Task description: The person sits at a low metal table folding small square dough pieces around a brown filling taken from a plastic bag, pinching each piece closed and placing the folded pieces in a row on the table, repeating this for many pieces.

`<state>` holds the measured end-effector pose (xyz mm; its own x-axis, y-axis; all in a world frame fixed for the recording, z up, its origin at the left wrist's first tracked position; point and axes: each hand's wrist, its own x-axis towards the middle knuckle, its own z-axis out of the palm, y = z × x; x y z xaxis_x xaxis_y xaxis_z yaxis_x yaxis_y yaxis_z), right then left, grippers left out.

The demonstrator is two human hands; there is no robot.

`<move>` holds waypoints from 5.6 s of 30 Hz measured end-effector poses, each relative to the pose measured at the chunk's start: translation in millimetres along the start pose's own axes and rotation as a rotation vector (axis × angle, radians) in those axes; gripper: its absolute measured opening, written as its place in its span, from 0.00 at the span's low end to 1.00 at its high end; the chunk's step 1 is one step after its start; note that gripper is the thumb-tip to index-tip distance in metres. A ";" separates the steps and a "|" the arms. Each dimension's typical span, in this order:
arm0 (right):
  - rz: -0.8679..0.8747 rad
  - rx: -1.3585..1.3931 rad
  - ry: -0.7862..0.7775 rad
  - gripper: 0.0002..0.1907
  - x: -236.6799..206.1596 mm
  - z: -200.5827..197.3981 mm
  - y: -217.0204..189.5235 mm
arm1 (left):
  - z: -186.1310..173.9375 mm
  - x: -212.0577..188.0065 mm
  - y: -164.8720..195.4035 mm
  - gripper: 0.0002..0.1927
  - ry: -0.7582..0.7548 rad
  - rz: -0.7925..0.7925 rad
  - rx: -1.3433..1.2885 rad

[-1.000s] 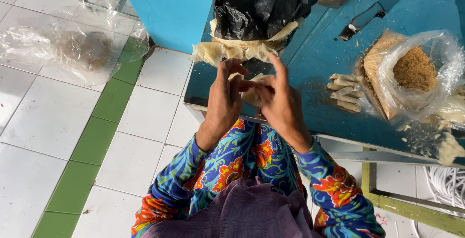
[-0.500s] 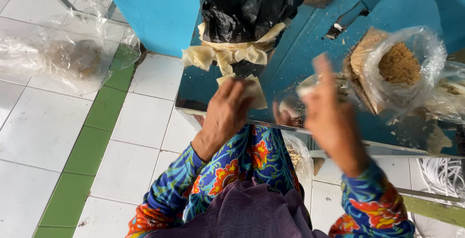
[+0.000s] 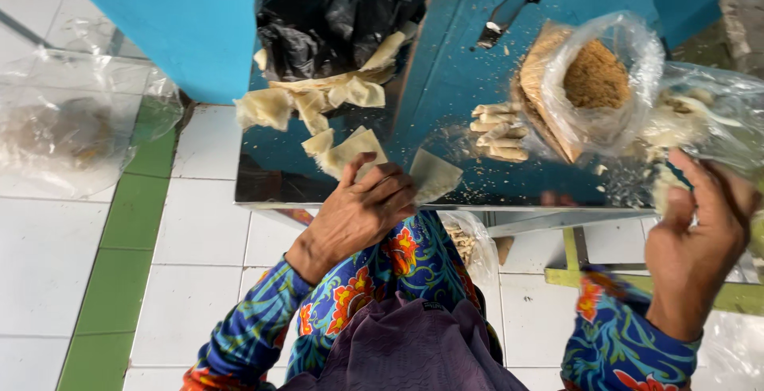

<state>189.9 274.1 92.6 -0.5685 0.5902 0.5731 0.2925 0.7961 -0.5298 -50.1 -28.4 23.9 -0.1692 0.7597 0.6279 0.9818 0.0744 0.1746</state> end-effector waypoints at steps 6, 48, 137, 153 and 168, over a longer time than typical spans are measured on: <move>-0.174 -0.689 -0.030 0.32 -33.4 -15.5 96.6 | -1.8 -4.4 0.0 0.14 -0.019 0.010 -0.007; -0.966 -0.520 -0.496 0.19 14.4 124.7 -86.5 | 0.3 -13.5 -3.6 0.14 0.015 0.036 -0.055; -0.986 0.163 -0.316 0.33 -16.3 135.6 -61.3 | 8.8 -12.4 11.6 0.06 0.196 -0.157 0.064; -1.049 0.076 -0.200 0.27 -24.5 130.2 -75.2 | 6.7 -14.6 41.7 0.18 0.176 -0.250 0.092; -0.366 0.499 -0.631 0.41 -19.9 135.2 -69.9 | 22.4 -14.4 41.4 0.17 0.154 -0.233 0.123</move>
<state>76.8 188.7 33.6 -0.9223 0.0092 0.3864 -0.2767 0.6825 -0.6765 -5.1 -21.8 5.1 -0.3927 0.6068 0.6911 0.9165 0.3200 0.2399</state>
